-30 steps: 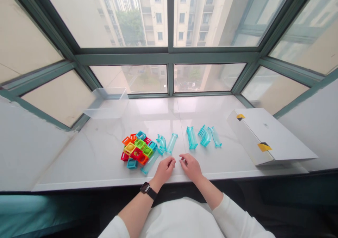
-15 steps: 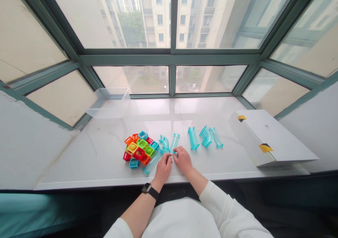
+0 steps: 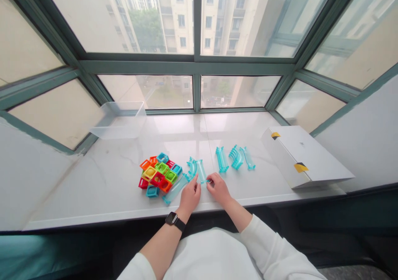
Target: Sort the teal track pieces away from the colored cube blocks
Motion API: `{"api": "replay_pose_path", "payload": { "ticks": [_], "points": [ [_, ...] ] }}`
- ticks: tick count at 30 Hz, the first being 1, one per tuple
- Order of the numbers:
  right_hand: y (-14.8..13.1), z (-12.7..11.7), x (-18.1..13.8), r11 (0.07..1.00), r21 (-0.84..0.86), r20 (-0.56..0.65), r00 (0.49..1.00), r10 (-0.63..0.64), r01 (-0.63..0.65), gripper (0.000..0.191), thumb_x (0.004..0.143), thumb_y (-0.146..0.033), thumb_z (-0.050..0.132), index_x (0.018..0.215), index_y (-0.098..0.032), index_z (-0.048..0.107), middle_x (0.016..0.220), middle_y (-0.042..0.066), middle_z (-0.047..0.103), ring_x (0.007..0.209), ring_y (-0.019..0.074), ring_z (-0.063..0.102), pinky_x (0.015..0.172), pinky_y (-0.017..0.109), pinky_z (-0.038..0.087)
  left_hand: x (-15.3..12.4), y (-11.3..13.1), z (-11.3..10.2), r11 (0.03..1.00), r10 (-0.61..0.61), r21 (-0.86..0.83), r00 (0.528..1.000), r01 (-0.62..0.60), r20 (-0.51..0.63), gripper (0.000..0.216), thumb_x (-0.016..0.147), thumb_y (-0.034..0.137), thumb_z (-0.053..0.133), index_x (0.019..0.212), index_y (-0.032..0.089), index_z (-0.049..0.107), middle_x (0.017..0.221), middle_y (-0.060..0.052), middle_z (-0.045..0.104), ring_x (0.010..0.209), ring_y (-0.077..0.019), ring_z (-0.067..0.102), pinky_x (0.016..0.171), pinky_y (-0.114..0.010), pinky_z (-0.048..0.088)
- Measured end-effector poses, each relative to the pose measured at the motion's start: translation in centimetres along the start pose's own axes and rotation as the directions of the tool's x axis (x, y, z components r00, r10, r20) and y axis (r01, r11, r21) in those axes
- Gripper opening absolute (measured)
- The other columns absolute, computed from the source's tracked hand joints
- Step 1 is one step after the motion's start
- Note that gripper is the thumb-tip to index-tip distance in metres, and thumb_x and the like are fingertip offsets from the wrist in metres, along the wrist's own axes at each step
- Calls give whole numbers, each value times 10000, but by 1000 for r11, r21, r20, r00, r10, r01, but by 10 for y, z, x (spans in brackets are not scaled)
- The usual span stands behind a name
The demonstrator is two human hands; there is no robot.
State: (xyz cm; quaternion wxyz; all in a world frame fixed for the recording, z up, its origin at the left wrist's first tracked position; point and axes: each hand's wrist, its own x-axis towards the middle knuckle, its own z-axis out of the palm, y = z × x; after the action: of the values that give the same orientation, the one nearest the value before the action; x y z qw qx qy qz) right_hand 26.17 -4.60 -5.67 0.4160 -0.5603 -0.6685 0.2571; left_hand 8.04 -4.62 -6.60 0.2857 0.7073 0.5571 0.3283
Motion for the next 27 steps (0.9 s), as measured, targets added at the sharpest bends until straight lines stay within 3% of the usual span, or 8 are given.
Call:
{"api": "replay_pose_path", "payload": {
  "ticks": [4, 7, 10, 14, 17, 19, 22, 27],
  "points": [
    [-5, -12, -6, 987, 145, -48, 996, 81, -73, 77, 855, -230, 602, 921, -233, 642, 927, 37, 647, 818, 200, 657, 794, 352, 583, 0, -1, 2, 1000, 3, 11, 1000, -3, 6, 538, 994, 286, 495, 1527, 221, 534, 910, -55, 751, 818, -223, 692, 760, -322, 521],
    [-15, -21, -9, 919, 334, -41, 971, 235, -208, 122, 850, -338, 681, 904, -238, 638, 882, 27, 665, 823, 209, 669, 813, 373, 591, 0, -2, 3, 1000, -4, 7, 1000, 4, 6, 543, 995, 297, 493, 1531, 218, 523, 887, -45, 738, 794, -219, 681, 744, -317, 507],
    [-32, -35, -10, 725, 601, 55, 923, 382, -336, 265, 796, -419, 789, 891, -239, 618, 836, 9, 680, 834, 212, 694, 852, 402, 600, 1, -1, 2, 1000, -30, -6, 999, 30, 16, 532, 995, 312, 491, 1516, 214, 532, 896, -42, 734, 790, -218, 675, 742, -323, 500],
    [-55, -56, -11, 400, 828, 187, 867, 462, -392, 332, 738, -363, 872, 926, -243, 626, 881, -10, 697, 851, 187, 721, 905, 401, 605, 2, 5, -4, 990, -68, -118, 995, 76, 70, 480, 991, 401, 512, 1430, 229, 606, 936, -40, 731, 774, -200, 658, 762, -330, 508],
    [-67, -66, -16, 187, 887, 290, 825, 485, -421, 315, 745, -283, 865, 957, -246, 635, 924, -18, 705, 852, 156, 724, 888, 338, 606, 4, 20, -12, 914, -70, -380, 979, 140, 190, 497, 1010, 558, 457, 1277, 208, 688, 914, -56, 710, 696, -171, 599, 676, -305, 492],
    [-71, -66, -21, 101, 890, 347, 803, 484, -445, 278, 764, -258, 848, 952, -241, 645, 922, -18, 707, 858, 143, 721, 872, 299, 601, 4, 36, -17, 784, -25, -593, 964, 183, 265, 621, 1014, 652, 375, 1252, 170, 686, 893, -76, 678, 645, -155, 544, 589, -290, 445],
    [-78, -61, -29, 41, 876, 410, 786, 462, -481, 259, 780, -260, 848, 956, -230, 661, 912, -18, 712, 850, 132, 715, 842, 270, 587, 4, 63, -27, 609, 27, -769, 965, 192, 262, 699, 982, 724, 403, 1266, 142, 667, 821, -50, 598, 636, -144, 502, 579, -284, 417],
    [-91, -56, -39, 44, 817, 508, 755, 415, -575, 315, 757, -281, 896, 958, -217, 663, 958, -4, 729, 823, 130, 702, 740, 249, 524, 4, 99, -43, 632, -111, -726, 958, 272, 264, 487, 930, 592, 636, 1158, 163, 684, 650, 58, 440, 593, -107, 421, 587, -240, 372]
  ]
}}
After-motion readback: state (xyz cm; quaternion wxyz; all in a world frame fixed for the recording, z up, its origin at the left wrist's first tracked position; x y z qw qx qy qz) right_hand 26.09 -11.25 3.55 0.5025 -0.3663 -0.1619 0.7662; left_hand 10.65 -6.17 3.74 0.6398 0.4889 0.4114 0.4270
